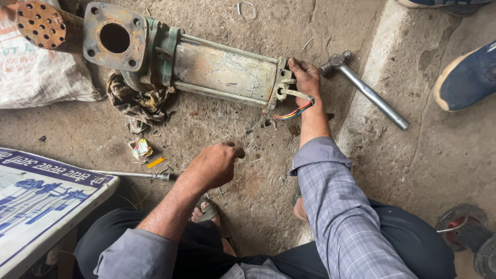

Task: The person sits on the ground repairing a water pump motor assembly. They hammer the end cap of the pump body, handle its electrical wires, reposition the pump, and use a wrench to work on bolts at the pump's end flange.

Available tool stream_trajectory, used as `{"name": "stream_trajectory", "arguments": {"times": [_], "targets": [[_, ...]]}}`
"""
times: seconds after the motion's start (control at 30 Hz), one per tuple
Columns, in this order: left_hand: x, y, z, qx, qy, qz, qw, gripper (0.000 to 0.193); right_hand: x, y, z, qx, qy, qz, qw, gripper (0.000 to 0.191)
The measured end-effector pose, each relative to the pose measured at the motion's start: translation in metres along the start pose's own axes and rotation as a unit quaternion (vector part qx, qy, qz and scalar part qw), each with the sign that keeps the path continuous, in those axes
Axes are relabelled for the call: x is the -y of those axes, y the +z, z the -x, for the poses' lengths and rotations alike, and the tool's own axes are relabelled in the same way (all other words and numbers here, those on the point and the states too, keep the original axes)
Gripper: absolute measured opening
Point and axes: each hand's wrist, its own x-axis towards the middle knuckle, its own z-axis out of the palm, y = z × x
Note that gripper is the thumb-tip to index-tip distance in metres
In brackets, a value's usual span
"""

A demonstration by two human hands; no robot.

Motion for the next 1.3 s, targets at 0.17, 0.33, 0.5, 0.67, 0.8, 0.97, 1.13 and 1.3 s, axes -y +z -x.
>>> {"name": "stream_trajectory", "arguments": {"times": [0.17,0.33,0.5,0.67,0.8,0.97,1.13,1.3], "targets": [[0.000,-0.001,0.000,-0.003,0.007,-0.001,1.000,0.040,0.004,0.000,0.001,0.019,-0.004,0.011,1.000,0.021],[0.001,-0.001,0.000,0.009,0.005,-0.006,1.000,0.041,0.001,0.007,0.003,0.005,-0.078,0.034,0.996,0.017],[0.001,0.001,0.000,0.033,-0.015,-0.011,0.999,0.044,0.002,0.010,0.001,-0.024,-0.081,0.109,0.990,0.013],[-0.002,0.002,-0.004,0.024,-0.002,-0.008,1.000,0.043,0.014,0.004,-0.001,0.022,-0.038,0.079,0.996,0.012],[-0.005,0.000,-0.007,0.048,-0.030,0.005,0.998,0.046,0.022,-0.006,-0.007,0.103,0.083,0.015,0.991,0.020],[-0.006,-0.002,-0.006,0.033,-0.013,0.008,0.999,0.047,0.020,-0.011,-0.017,0.117,0.015,0.094,0.988,0.021],[-0.007,-0.004,-0.002,0.026,-0.014,0.006,1.000,0.047,0.018,-0.013,-0.016,0.102,-0.064,0.254,0.960,0.017],[-0.008,-0.001,0.003,0.028,-0.041,0.011,0.999,0.042,0.010,-0.005,-0.004,0.072,-0.175,0.242,0.952,0.016]]}}
